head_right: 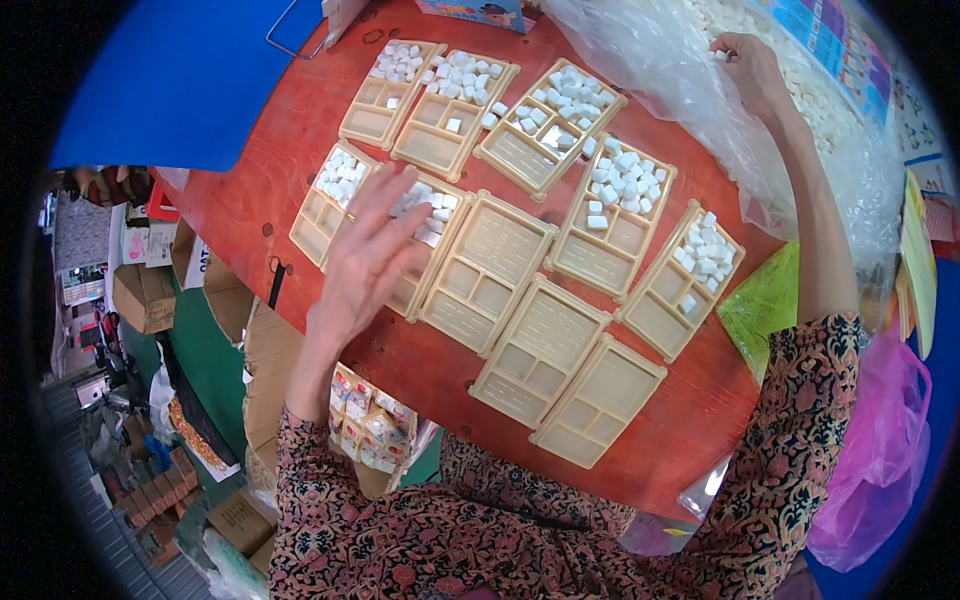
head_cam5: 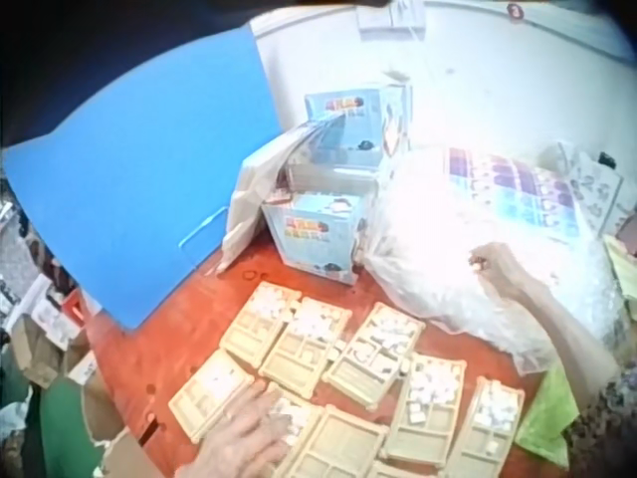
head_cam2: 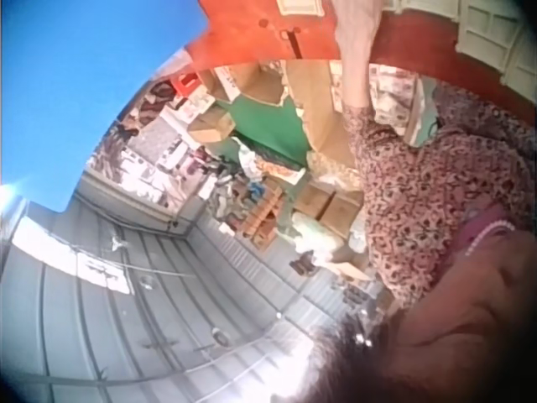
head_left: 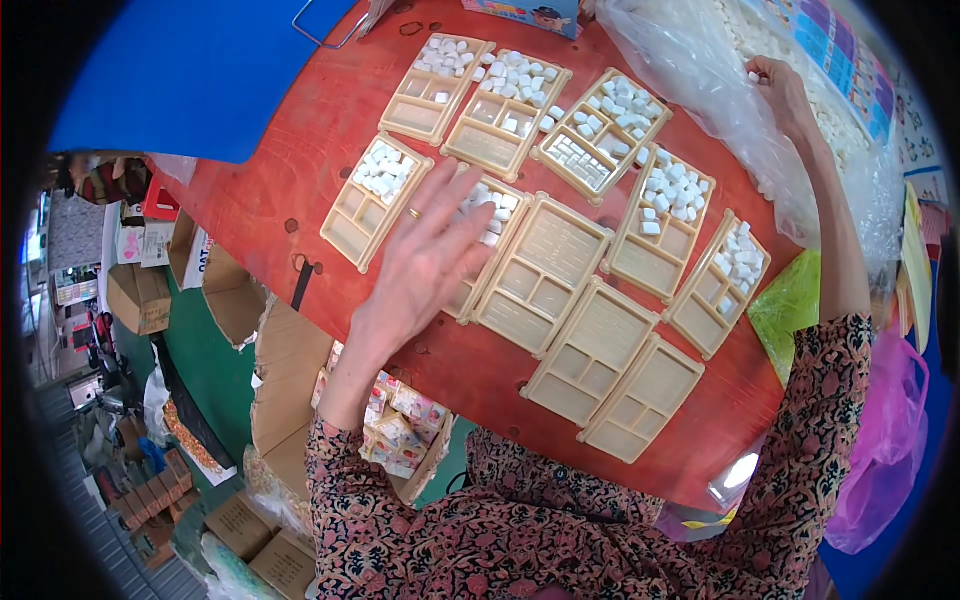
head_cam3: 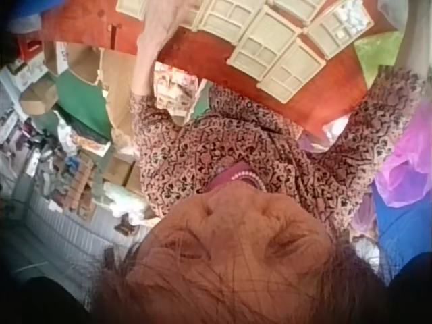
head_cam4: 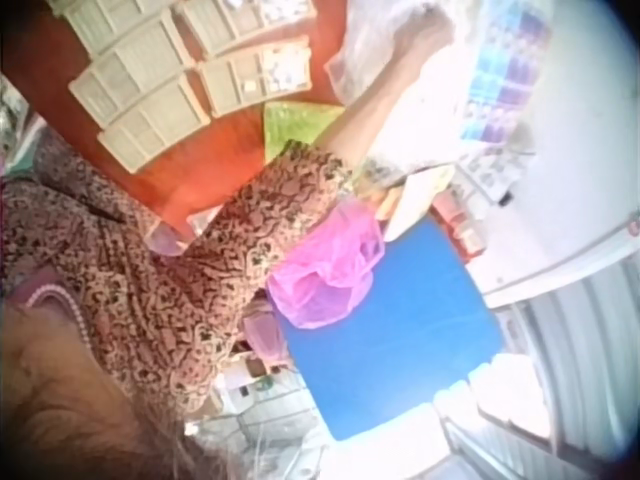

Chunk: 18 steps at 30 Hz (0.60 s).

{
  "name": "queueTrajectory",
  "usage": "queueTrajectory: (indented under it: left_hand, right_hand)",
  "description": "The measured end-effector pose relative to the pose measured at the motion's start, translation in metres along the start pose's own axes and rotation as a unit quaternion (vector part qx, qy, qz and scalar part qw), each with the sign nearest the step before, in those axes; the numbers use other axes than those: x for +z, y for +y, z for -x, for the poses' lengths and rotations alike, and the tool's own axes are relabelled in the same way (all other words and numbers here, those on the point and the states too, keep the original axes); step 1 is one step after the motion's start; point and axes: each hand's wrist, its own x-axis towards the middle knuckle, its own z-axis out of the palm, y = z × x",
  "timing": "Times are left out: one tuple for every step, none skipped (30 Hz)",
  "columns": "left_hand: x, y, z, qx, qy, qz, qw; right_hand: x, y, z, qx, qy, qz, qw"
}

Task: The person is assembling plastic trays and filling them with small white components from a large plastic bag at a workbench.

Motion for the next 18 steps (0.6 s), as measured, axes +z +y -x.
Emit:
queueTrajectory:
  left_hand:
    - [0.004,0.004,0.003,0.002,0.002,0.003,1.0]
    - [0.008,0.007,0.005,-0.015,-0.029,0.007,0.999]
    - [0.01,0.012,0.006,-0.031,-0.059,0.011,0.998]
    - [0.009,0.015,0.009,-0.024,-0.052,0.017,0.998]
    - [0.005,0.012,0.011,-0.021,-0.059,-0.01,0.998]
    - [0.001,0.01,0.012,-0.018,-0.065,-0.037,0.997]
    - [-0.004,0.008,0.013,-0.008,-0.057,-0.031,0.998]
    - [-0.013,0.009,0.01,-0.012,-0.053,-0.028,0.998]
    - [-0.016,0.014,-0.001,-0.009,-0.047,-0.016,0.999]
    - [-0.015,0.021,-0.019,0.008,-0.038,-0.001,0.999]
    - [-0.018,0.028,-0.037,0.032,-0.029,0.024,0.999]
    - [-0.017,0.035,-0.058,0.057,-0.021,0.05,0.997]
    - [-0.018,0.042,-0.08,0.114,0.004,0.046,0.992]
    - [-0.021,0.051,-0.105,0.133,0.018,0.089,0.987]
    - [-0.019,0.06,-0.129,0.149,0.03,0.131,0.98]
    - [-0.013,0.066,-0.155,0.157,0.035,0.175,0.971]
    - [0.002,0.072,-0.186,0.168,0.042,0.228,0.958]
    - [0.019,0.079,-0.215,0.145,0.002,0.255,0.956]
  right_hand:
    - [-0.003,0.004,-0.001,0.012,0.008,0.034,0.999]
    - [-0.004,0.008,0.0,0.014,0.01,0.04,0.999]
    - [0.0,0.013,0.002,-0.043,0.06,0.007,0.997]
    - [0.0,0.022,0.005,-0.101,0.112,-0.023,0.988]
    - [0.0,0.018,0.007,-0.107,0.116,0.019,0.987]
    - [0.0,0.013,0.005,-0.112,0.12,0.061,0.984]
    - [0.004,-0.012,0.007,-0.047,0.11,0.046,0.992]
    - [0.003,-0.029,0.013,0.022,0.101,0.033,0.994]
    - [-0.013,-0.017,0.019,0.032,0.113,0.056,0.992]
    - [-0.026,-0.005,0.023,0.033,0.094,0.081,0.992]
    - [-0.034,0.001,0.025,0.032,0.072,0.096,0.992]
    - [-0.045,0.009,0.028,0.038,0.079,0.106,0.991]
    - [-0.053,0.013,0.029,0.074,-0.003,0.102,0.992]
    - [-0.06,0.014,0.029,0.106,-0.084,0.093,0.986]
    - [-0.061,0.008,0.03,0.104,-0.081,0.09,0.987]
    - [-0.058,-0.004,0.033,0.1,-0.097,0.107,0.985]
    - [-0.058,-0.011,0.038,0.103,-0.114,0.132,0.979]
    - [-0.057,-0.016,0.041,0.102,-0.109,0.133,0.98]
